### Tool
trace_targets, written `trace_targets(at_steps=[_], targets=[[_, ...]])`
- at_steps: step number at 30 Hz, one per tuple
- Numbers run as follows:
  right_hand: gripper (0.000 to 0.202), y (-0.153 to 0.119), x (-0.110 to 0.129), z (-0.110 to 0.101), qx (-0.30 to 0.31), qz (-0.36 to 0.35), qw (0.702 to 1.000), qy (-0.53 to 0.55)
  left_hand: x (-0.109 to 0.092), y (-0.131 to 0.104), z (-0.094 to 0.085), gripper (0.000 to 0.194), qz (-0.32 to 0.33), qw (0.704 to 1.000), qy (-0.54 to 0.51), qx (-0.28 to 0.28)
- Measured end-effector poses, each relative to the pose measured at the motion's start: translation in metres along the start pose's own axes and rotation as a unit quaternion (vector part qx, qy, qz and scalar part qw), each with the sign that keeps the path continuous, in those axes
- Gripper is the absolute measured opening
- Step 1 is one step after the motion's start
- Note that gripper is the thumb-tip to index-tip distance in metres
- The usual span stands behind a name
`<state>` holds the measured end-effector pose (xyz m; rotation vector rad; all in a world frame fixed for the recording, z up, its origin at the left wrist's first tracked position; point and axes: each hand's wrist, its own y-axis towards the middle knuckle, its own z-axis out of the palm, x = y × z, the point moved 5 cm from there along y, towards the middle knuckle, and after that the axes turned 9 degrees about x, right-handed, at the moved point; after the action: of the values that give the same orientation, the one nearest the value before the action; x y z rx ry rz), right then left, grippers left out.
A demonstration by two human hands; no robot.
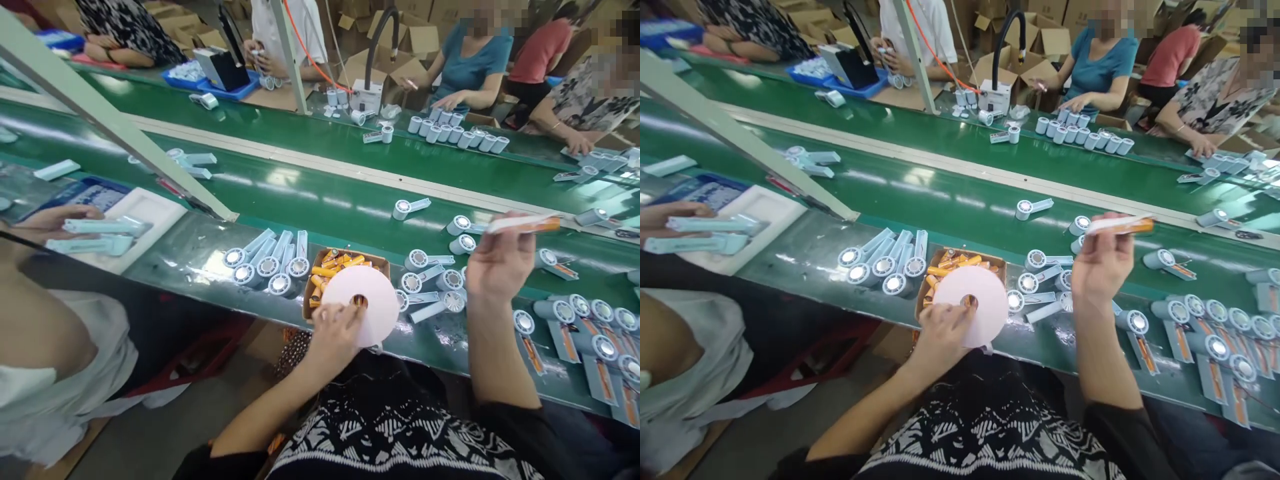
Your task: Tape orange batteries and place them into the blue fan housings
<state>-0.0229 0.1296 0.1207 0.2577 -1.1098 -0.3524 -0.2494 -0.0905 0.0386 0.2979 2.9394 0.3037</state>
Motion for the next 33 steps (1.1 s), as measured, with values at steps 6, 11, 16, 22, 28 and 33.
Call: trace_targets(at_steps=[6,11,16,22,28,33], targets=[[0.048,-0.117,-0.041,0.018,0.299,0.349,0.885,-0.074,0.037,0.018,-0.035,0.070,0.046,0.986,-0.146,0.070],[0.038,-0.160,-0.045,0.027,0.392,0.364,0.842,-0.074,0.019,0.042,-0.060,0.019,0.052,0.971,-0.195,-0.131],[0.023,-0.156,-0.036,0.024,0.440,0.225,0.838,-0.232,-0.001,0.057,-0.052,0.011,0.087,0.968,-0.179,-0.153],[0.031,-0.152,-0.022,0.014,0.420,0.042,0.804,-0.418,-0.010,0.059,-0.054,0.019,0.073,0.969,-0.235,-0.009],[0.024,-0.146,-0.015,0.012,0.497,0.077,0.712,-0.490,-0.024,0.080,-0.064,0.017,0.168,0.972,-0.131,0.102],[0.002,-0.140,-0.006,-0.009,0.543,0.199,0.755,-0.307,-0.063,0.122,-0.071,0.015,0.394,0.910,-0.057,0.113]])
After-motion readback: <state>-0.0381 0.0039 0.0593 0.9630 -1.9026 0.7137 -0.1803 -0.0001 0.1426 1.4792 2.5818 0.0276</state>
